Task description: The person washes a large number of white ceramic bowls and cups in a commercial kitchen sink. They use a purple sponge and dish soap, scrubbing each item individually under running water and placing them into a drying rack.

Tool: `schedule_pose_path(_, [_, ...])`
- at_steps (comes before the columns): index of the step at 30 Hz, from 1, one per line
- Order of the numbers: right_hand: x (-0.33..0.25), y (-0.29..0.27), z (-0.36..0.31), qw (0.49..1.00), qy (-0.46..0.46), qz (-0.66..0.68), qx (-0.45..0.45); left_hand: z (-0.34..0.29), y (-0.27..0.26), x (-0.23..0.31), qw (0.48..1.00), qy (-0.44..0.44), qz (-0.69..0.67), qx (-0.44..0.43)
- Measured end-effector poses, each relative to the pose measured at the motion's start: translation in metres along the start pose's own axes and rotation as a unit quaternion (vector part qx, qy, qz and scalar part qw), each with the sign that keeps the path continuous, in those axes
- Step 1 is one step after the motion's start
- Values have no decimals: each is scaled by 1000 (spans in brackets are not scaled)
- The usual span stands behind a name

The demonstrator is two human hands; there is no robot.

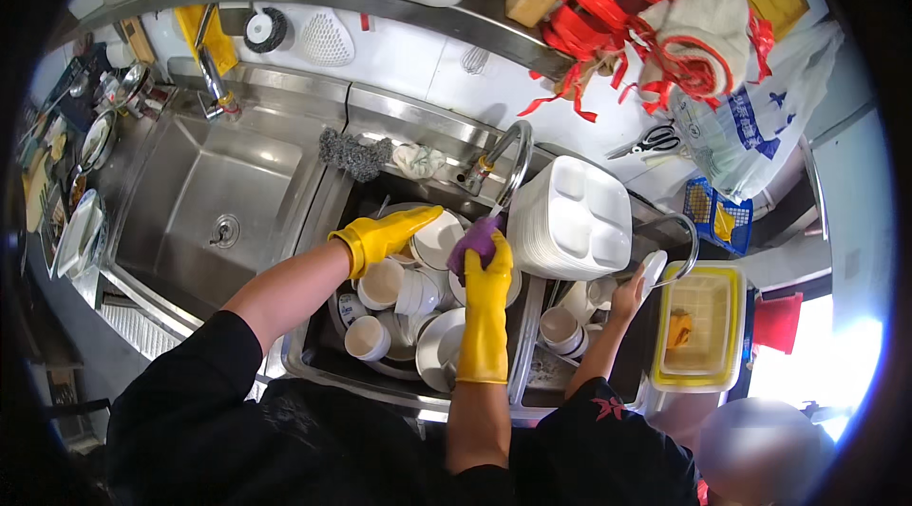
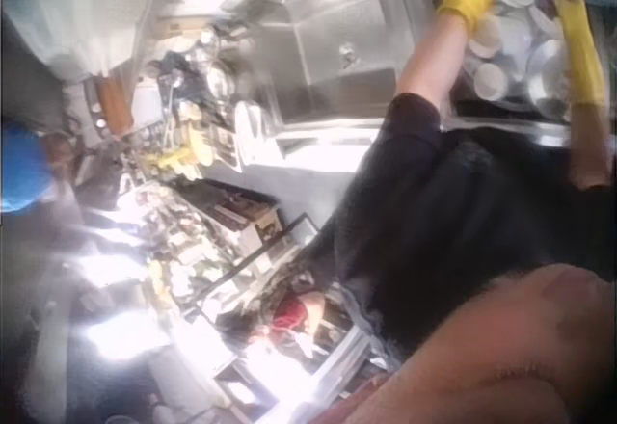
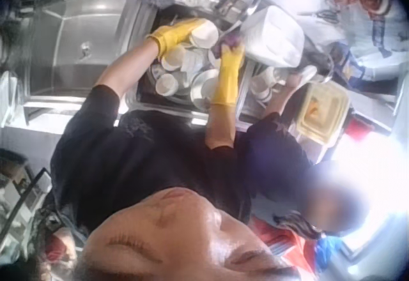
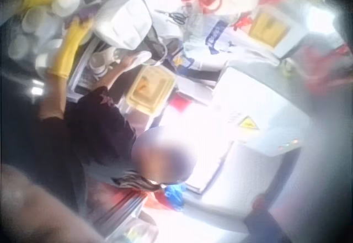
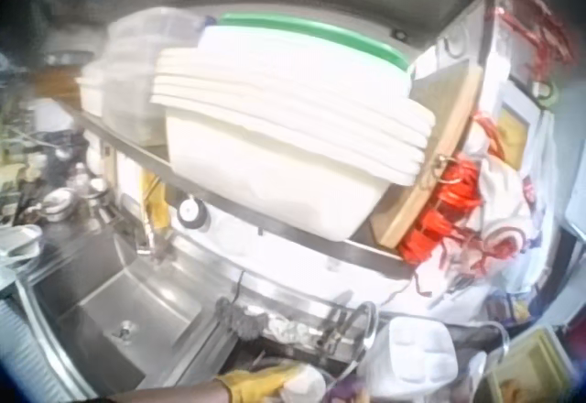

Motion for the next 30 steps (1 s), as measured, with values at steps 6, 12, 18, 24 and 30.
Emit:
schedule_pose_path(6, [-54, 21, 20, 982, -111, -97, -115, 28, 26, 21, 969, 92, 224, 48])
schedule_pose_path(12, [8, 42, -3, 953, 58, -226, -192, 58, 54, 27, 807, 282, 503, 125])
schedule_pose_path(18, [123, 66, -54, 785, 463, 365, -190, 29, 58, 30, 775, 387, 480, 140])
schedule_pose_path(24, [42, 34, -46, 875, 327, 141, -328, 50, 12, 23, 788, 339, 501, 114])
schedule_pose_path(30, [69, -24, -77, 831, 382, 394, 94, 74, -20, -23, 950, 223, 196, 97])
Point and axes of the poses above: each hand's wrist, its own z-axis towards the middle knuckle, its own y-axis out of the palm, x = y × z, the point moved 7 cm from there along z, towards the middle knuckle, and after that the axes turned 11 degrees about x, right-handed, at the moved point
